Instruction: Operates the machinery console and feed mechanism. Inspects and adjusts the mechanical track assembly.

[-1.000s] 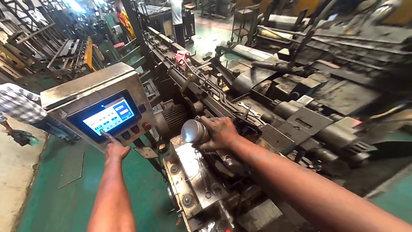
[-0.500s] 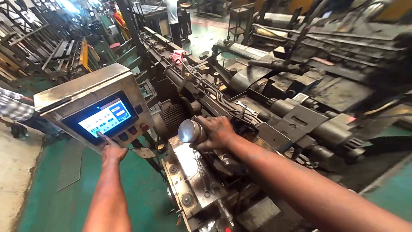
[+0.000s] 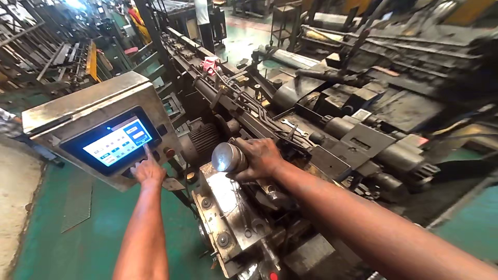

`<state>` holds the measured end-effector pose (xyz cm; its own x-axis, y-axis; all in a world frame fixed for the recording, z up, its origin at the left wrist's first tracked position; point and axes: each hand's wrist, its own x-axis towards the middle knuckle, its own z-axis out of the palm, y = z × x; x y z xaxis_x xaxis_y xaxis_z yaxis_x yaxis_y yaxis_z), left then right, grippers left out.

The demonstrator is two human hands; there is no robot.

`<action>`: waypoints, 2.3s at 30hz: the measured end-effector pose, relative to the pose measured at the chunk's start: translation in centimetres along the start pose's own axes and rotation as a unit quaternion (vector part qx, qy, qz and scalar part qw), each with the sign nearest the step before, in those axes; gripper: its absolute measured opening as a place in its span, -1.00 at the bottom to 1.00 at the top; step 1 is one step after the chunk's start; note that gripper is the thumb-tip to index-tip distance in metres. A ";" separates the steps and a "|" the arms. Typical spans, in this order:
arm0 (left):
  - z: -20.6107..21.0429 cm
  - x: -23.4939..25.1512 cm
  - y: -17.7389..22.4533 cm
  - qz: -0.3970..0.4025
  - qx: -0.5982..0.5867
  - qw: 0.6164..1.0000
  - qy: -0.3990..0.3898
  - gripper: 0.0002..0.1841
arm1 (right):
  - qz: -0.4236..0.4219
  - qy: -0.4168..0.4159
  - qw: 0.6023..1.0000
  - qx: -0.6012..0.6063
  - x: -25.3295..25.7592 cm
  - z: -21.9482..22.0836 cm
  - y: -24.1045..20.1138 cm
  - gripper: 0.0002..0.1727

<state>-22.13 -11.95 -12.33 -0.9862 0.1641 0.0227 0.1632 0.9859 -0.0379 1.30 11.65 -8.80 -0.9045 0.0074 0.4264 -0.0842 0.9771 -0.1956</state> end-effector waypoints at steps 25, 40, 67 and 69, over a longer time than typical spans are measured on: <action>-4.0 -0.5 0.6 0.019 -0.051 0.997 0.057 -0.43 | 0.003 0.013 1.000 -0.007 -0.1 0.1 -0.2 -0.19; -1.8 -0.8 -2.8 -0.156 -0.232 0.952 0.124 -0.24 | -0.008 0.030 1.000 -0.004 -0.1 0.3 0.1 -0.19; -3.0 -0.5 0.0 -0.039 -0.135 0.987 0.078 -0.35 | -0.006 0.028 1.000 -0.003 -0.1 0.4 0.2 -0.20; -2.6 -0.6 -0.4 -0.059 -0.142 0.985 0.081 -0.29 | -0.005 0.025 1.000 -0.006 -0.1 0.4 0.2 -0.20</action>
<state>-21.52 -12.35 -9.76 -0.9850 0.0285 0.1701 0.0720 0.9641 0.2555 1.20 11.72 -9.21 -0.8821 0.0085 0.4711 -0.0874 0.9795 -0.1813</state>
